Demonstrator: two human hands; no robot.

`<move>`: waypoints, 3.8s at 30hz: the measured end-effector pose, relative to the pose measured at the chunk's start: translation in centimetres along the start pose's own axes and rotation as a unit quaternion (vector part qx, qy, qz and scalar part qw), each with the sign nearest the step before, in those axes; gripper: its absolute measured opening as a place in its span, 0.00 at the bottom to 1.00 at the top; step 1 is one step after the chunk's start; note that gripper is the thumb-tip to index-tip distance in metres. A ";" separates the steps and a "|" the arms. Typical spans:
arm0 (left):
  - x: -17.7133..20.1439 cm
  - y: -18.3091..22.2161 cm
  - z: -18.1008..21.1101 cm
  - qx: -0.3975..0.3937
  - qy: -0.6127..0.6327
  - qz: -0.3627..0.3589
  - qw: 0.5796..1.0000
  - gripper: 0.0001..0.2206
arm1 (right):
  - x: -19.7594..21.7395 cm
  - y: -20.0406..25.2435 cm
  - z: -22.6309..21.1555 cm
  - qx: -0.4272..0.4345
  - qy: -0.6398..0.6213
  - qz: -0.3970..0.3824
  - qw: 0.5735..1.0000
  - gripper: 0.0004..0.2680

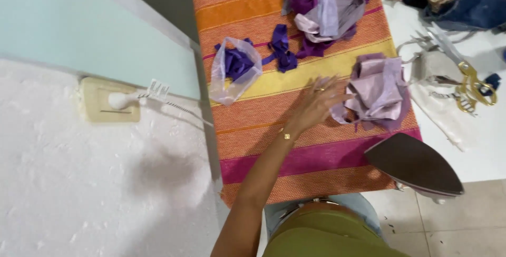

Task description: Ironing small pieces of purple fabric on an ironing board.

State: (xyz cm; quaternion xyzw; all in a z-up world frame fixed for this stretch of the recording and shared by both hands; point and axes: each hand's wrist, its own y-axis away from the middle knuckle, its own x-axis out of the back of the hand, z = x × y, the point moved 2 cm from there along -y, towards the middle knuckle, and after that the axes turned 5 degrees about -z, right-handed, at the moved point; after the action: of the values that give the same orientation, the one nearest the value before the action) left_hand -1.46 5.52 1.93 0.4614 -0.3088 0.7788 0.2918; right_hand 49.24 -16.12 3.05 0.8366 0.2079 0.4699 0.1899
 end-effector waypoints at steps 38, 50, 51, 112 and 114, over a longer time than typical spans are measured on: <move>8.5 31.1 3.9 0.393 0.280 0.025 0.875 0.12 | -21.0 -16.5 -41.3 0.008 -0.728 0.053 0.684 0.23; 3.2 30.8 3.7 0.367 0.067 0.021 0.927 0.11 | -22.9 8.7 -29.1 -0.096 -0.322 0.483 0.808 0.17; 3.1 30.6 3.5 0.371 0.068 0.026 0.926 0.11 | -21.1 8.5 -28.9 -0.090 -0.319 0.482 0.811 0.17; 6.1 34.0 6.9 0.520 0.142 0.329 0.775 0.29 | -23.9 -8.6 -51.1 0.089 0.045 -0.117 0.988 0.22; 6.1 35.2 7.3 0.545 0.109 0.401 0.728 0.30 | -24.9 -8.8 -51.3 0.114 0.057 -0.123 0.984 0.22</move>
State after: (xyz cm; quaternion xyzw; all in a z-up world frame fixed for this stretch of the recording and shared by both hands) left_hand -26.06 -21.41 2.77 0.2863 0.0459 0.9029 -0.3174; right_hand -8.39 -15.59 5.88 0.7925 0.3720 0.4634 0.1376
